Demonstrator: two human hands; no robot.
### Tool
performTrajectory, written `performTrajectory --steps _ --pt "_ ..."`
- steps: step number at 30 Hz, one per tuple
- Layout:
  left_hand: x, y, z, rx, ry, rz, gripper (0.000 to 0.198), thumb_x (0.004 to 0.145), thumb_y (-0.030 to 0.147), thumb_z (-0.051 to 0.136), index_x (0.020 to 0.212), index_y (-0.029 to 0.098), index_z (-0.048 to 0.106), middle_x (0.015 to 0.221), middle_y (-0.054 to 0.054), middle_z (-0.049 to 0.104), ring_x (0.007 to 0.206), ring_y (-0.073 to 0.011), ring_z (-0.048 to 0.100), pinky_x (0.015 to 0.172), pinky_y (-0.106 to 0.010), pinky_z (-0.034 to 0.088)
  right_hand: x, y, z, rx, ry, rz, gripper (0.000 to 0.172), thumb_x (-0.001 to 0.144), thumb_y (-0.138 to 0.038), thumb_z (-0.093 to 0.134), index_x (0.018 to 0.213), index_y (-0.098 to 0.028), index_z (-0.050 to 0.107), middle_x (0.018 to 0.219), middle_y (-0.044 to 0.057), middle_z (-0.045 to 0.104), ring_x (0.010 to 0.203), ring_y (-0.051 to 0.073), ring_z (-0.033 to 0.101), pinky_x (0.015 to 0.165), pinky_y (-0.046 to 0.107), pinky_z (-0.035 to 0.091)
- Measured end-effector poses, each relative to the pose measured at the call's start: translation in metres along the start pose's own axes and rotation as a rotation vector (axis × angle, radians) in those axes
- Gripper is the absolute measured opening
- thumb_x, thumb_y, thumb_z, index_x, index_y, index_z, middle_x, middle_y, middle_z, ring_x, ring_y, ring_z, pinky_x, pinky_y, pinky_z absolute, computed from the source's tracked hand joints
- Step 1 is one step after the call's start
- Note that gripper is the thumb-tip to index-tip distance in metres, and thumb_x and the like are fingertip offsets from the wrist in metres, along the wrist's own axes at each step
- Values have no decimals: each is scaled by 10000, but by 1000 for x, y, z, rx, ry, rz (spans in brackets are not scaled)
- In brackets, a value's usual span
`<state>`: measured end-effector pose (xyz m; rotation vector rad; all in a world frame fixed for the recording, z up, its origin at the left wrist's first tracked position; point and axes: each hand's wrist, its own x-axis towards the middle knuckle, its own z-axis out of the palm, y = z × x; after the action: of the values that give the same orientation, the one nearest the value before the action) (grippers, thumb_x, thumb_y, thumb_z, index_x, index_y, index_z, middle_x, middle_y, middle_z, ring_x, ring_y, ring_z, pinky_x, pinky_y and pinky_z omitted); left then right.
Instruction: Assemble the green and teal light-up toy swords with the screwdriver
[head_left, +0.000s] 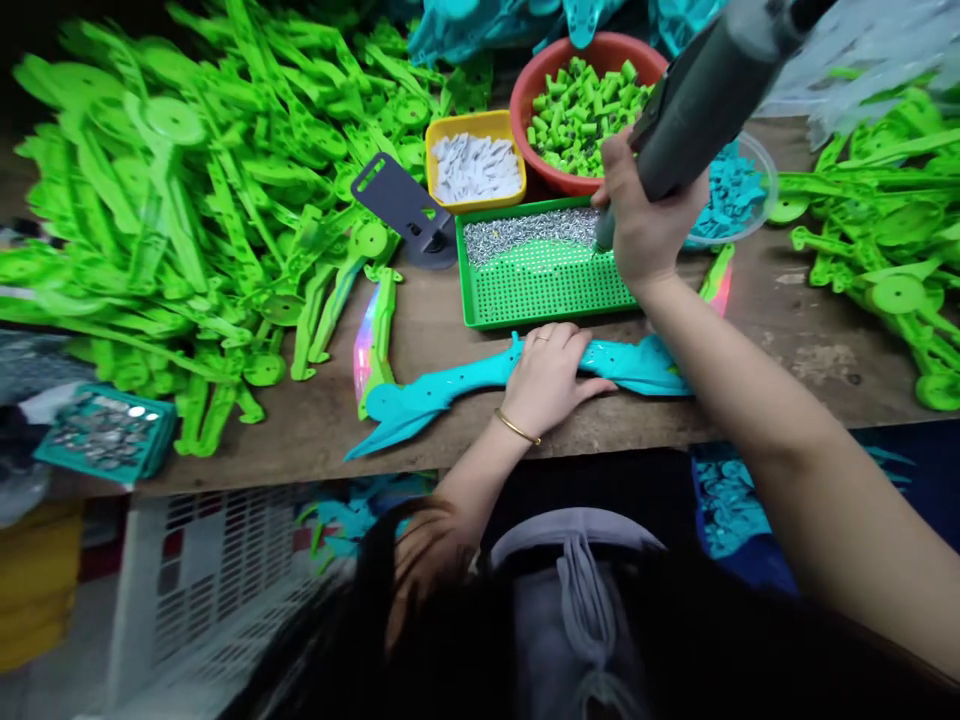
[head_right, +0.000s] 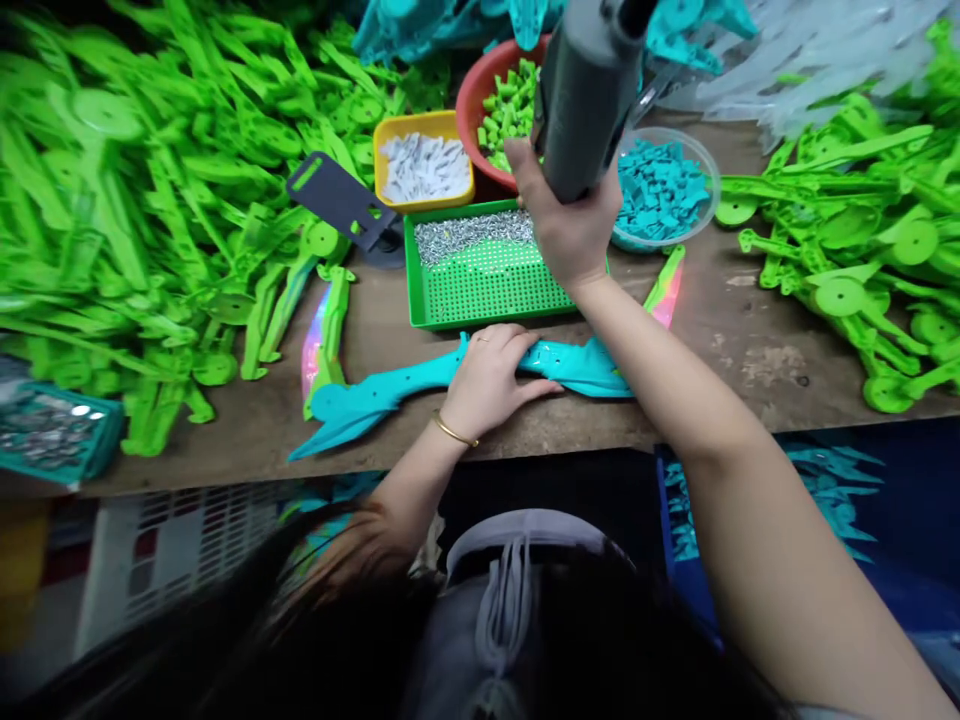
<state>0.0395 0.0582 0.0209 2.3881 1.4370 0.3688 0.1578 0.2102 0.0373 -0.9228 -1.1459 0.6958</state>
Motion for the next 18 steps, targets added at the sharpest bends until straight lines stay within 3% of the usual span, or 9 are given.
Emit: performTrajectory --steps 2,3,6,8,12,18 --pt "0 4 -3 33 -24 -1 685 778 591 659 1252 109 544 1189 -145 609 1127 -285 533 994 -417 391 -2 -30 -7 144 177 -150 458 590 -673 755 803 -311 571 720 -93 641 521 84 551 448 290 500" --pt "0 8 -4 58 -28 -4 742 766 598 667 1288 93 516 1216 -163 596 1145 -306 521 1011 -441 374 -6 -48 -15 202 193 -223 383 626 -581 785 784 -286 597 709 -92 637 488 78 558 412 275 475" --pt "3 29 -1 106 -9 30 872 748 591 688 1381 57 417 1301 -206 539 1221 -347 464 1083 -504 290 -31 -94 -51 221 36 -291 156 778 -379 730 825 -250 655 729 -80 657 467 46 555 407 219 419" --pt "6 46 6 93 10 79 887 765 574 678 1412 49 372 1348 -212 501 1276 -348 422 1127 -504 235 -56 -114 -78 170 53 -207 159 789 -355 726 897 -250 677 756 -58 662 466 53 553 403 226 423" --pt "16 69 24 88 -3 86 938 754 562 694 1431 22 334 1375 -229 467 1285 -364 410 1126 -487 242 -98 -120 -116 -4 89 -112 210 769 -404 726 943 -308 659 779 -63 663 443 71 551 399 245 465" --pt "21 68 33 146 -43 77 959 770 588 662 1441 -2 312 1314 -241 506 1206 -361 467 1066 -455 297 -110 -104 -131 -77 32 -170 227 774 -435 699 972 -355 622 788 -80 656 466 78 554 449 257 498"
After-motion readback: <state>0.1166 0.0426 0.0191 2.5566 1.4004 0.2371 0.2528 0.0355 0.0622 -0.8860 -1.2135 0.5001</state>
